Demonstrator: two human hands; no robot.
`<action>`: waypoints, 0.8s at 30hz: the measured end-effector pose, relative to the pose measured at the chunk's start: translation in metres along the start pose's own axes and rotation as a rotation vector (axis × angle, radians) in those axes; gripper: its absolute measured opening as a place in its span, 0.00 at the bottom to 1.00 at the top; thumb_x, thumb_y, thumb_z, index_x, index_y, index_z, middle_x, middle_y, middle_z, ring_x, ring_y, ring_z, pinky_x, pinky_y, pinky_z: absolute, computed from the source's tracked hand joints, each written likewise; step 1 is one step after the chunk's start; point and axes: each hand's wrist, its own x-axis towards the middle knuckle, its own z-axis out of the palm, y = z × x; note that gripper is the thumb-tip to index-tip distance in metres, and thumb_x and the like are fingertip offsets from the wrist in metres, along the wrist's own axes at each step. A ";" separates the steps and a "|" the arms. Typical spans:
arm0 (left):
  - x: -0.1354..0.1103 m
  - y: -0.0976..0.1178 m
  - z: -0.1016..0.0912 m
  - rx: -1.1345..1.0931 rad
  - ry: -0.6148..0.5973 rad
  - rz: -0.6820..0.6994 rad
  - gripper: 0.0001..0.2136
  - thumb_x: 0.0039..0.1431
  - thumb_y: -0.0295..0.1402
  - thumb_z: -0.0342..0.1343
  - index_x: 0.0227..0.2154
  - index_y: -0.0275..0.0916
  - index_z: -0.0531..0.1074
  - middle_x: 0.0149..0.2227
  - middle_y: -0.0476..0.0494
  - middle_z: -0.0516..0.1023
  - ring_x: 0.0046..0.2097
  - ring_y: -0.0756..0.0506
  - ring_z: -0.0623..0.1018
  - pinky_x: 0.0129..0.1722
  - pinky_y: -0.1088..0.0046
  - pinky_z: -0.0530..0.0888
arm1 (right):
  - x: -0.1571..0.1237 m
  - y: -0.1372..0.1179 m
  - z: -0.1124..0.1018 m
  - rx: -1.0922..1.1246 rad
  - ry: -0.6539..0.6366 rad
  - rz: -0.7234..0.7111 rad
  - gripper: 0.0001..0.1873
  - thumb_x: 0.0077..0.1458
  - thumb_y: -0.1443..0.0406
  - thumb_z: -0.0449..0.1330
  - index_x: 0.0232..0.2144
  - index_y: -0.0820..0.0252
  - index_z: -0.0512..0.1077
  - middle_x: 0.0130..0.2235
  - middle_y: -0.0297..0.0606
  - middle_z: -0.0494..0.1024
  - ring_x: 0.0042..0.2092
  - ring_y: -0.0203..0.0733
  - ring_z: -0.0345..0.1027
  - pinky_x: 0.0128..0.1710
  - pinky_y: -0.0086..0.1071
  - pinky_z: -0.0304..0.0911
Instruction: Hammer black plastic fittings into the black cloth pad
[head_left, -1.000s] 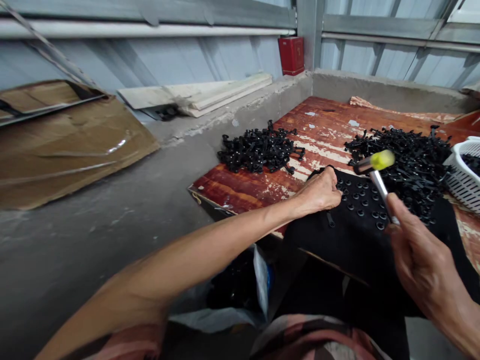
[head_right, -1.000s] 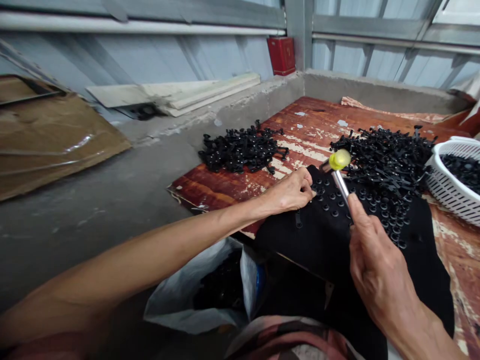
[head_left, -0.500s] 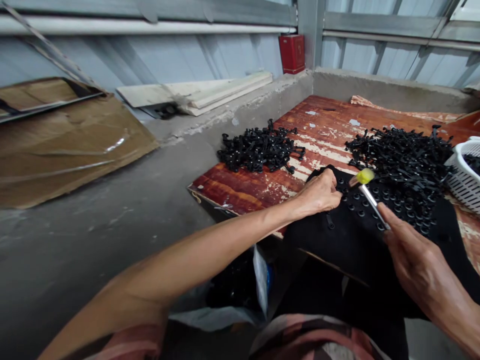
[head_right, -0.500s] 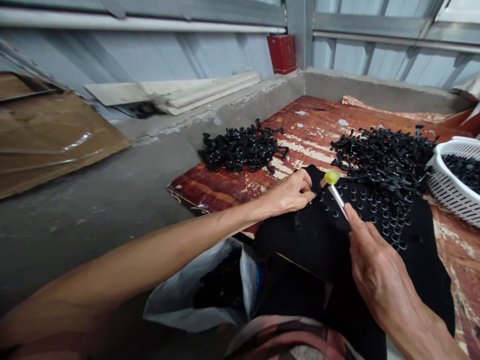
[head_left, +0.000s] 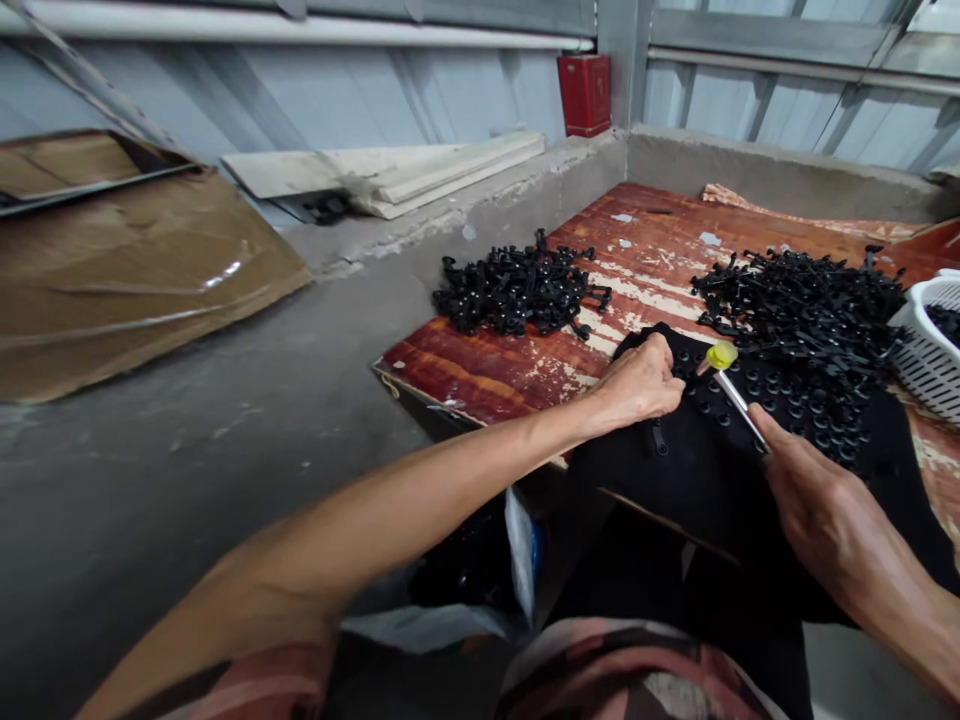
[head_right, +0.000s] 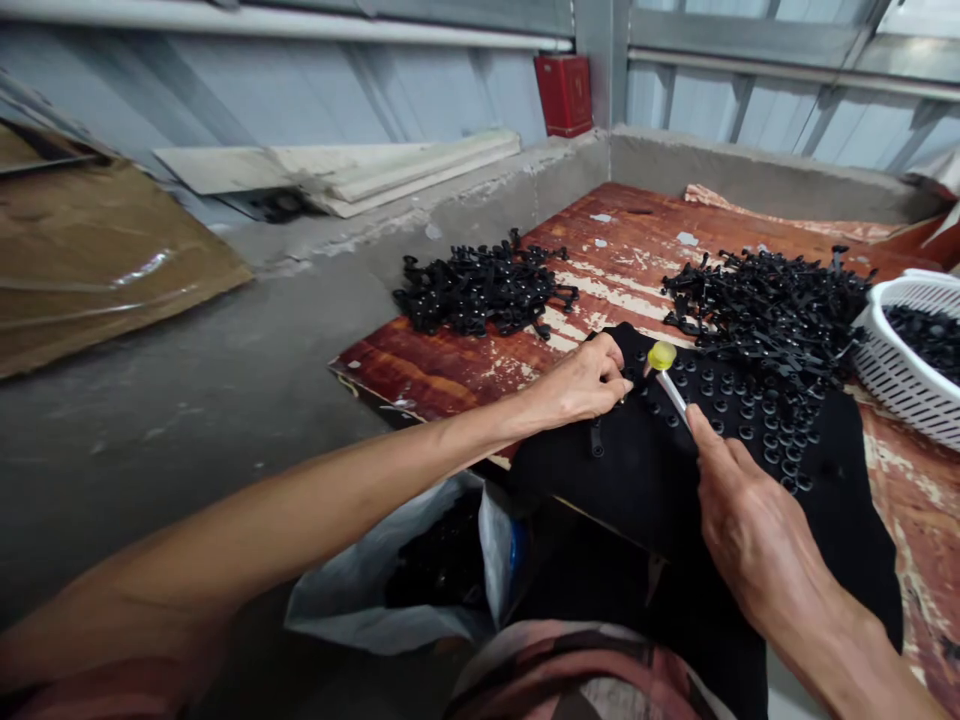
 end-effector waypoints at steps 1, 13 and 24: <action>0.000 -0.001 0.000 -0.003 -0.001 0.001 0.09 0.50 0.28 0.55 0.33 0.41 0.60 0.24 0.53 0.72 0.27 0.49 0.69 0.28 0.72 0.62 | 0.000 0.000 -0.001 0.005 0.009 0.000 0.32 0.62 0.72 0.50 0.67 0.57 0.55 0.52 0.48 0.77 0.47 0.49 0.76 0.41 0.37 0.75; -0.002 0.002 -0.001 -0.082 0.000 -0.016 0.10 0.50 0.27 0.56 0.29 0.41 0.58 0.20 0.56 0.67 0.23 0.52 0.65 0.25 0.74 0.59 | 0.001 0.006 0.000 0.069 -0.029 0.142 0.29 0.61 0.69 0.52 0.64 0.60 0.62 0.50 0.48 0.78 0.45 0.50 0.77 0.42 0.40 0.74; -0.059 0.010 0.005 -1.262 -0.171 -0.152 0.26 0.45 0.37 0.69 0.45 0.39 0.64 0.30 0.52 0.72 0.31 0.52 0.71 0.30 0.76 0.68 | -0.012 -0.057 0.032 1.210 0.142 0.793 0.18 0.53 0.51 0.65 0.39 0.55 0.68 0.31 0.32 0.76 0.17 0.29 0.58 0.12 0.26 0.60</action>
